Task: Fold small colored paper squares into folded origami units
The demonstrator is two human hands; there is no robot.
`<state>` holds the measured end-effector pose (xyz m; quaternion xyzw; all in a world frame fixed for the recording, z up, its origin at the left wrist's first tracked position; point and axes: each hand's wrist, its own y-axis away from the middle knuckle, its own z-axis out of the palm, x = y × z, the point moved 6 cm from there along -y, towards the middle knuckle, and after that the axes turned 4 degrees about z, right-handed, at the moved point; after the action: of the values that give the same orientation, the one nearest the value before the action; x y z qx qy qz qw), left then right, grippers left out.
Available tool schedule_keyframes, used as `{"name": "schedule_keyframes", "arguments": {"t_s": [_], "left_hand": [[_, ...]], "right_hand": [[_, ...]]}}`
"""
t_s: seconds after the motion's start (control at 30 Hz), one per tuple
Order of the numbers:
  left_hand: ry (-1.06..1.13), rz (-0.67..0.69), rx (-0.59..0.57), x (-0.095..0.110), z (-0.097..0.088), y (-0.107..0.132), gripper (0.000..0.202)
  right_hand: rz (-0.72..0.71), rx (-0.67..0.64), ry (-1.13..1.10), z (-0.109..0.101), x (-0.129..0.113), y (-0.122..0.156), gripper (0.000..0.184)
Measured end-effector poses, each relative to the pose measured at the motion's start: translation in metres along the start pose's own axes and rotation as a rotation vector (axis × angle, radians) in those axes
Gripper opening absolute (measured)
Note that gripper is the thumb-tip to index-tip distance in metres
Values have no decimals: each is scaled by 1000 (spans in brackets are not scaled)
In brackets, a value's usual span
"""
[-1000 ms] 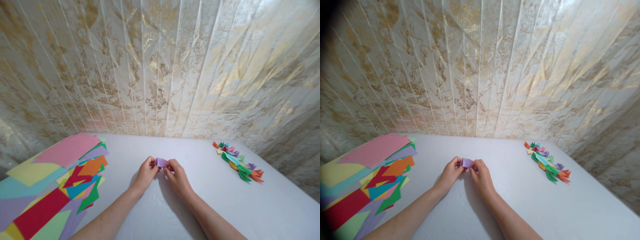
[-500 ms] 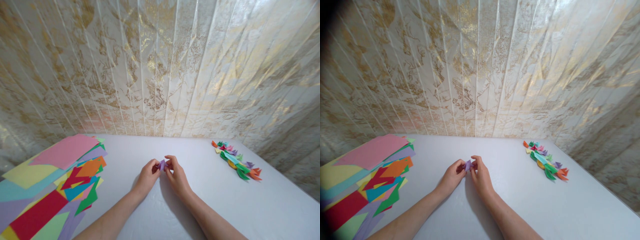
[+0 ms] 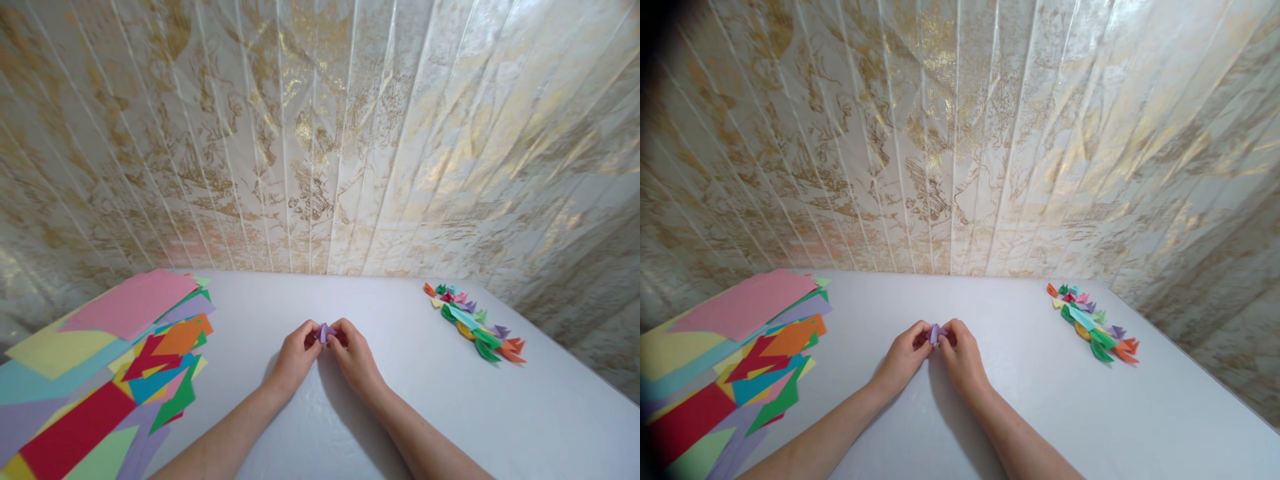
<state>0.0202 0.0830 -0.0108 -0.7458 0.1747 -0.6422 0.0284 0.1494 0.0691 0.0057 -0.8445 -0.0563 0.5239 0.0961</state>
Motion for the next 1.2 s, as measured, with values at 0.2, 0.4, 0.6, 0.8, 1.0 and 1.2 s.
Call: {"name": "schedule_keyframes", "arguments": {"t_s": [0.2,0.4,0.6,0.8,1.0,1.2], "left_hand": [[-60,9,25,3,-3,1,17],[-92,46,46,5,-3,2,14],[-67,64,85,6,-4,2,7],[-156,102,54,10,-3,4,8],[-245,136,46,12,-4,6,12],[-330,136,39,14,-4,7,14]], "right_hand": [[8,-37,-35,3,2,1,7],[20,-62,-33,3,3,0,14],[-13,-46,5,3,1,1,12],[-74,-11,5,3,-1,3,8],[-92,-33,60,4,0,4,10],[-98,-45,148,3,-1,5,12]]}}
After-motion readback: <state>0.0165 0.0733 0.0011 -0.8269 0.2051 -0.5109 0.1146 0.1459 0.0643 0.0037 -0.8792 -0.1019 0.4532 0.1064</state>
